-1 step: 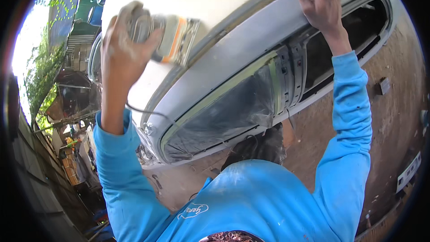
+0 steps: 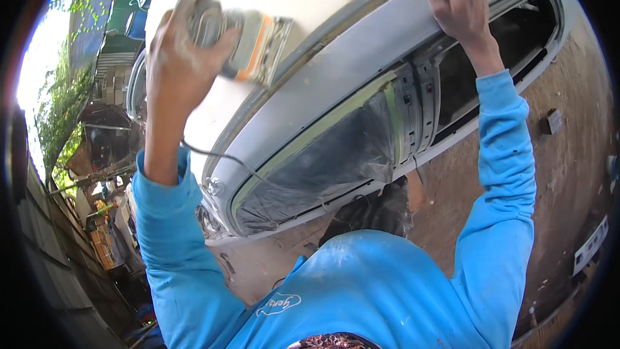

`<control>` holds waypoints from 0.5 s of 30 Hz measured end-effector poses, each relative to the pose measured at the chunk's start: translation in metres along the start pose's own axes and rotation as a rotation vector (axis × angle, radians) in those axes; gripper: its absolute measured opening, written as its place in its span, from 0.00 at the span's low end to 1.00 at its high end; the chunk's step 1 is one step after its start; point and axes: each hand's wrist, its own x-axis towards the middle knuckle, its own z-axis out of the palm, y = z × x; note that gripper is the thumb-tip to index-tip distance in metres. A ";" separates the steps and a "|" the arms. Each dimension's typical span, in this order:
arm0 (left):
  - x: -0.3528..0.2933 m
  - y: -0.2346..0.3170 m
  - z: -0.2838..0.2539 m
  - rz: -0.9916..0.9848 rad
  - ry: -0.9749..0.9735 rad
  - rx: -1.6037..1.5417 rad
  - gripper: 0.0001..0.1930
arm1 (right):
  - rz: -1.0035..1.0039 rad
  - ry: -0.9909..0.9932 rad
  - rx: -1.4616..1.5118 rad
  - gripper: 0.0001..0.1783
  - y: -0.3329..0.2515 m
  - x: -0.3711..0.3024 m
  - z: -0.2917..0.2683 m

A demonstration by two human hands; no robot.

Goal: Sanding the roof of a car using an electric orbital sander.

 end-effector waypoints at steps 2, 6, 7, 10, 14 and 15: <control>0.027 0.018 0.007 0.083 0.017 0.073 0.30 | 0.029 0.012 0.028 0.21 -0.003 0.001 0.000; 0.048 0.038 0.016 0.076 0.053 -0.074 0.36 | 0.024 0.095 -0.028 0.23 -0.011 0.003 -0.001; 0.045 0.036 0.016 0.086 0.051 -0.078 0.36 | 0.031 0.099 -0.036 0.23 -0.012 0.002 -0.004; 0.025 0.011 0.013 0.054 0.087 -0.029 0.37 | 0.034 0.053 -0.031 0.22 -0.015 0.003 -0.005; -0.028 -0.047 -0.008 -0.020 0.024 0.049 0.33 | 0.053 0.139 0.004 0.22 -0.018 0.002 0.000; -0.046 -0.059 -0.014 -0.058 0.025 0.078 0.33 | 0.030 0.146 -0.013 0.22 -0.017 0.002 0.000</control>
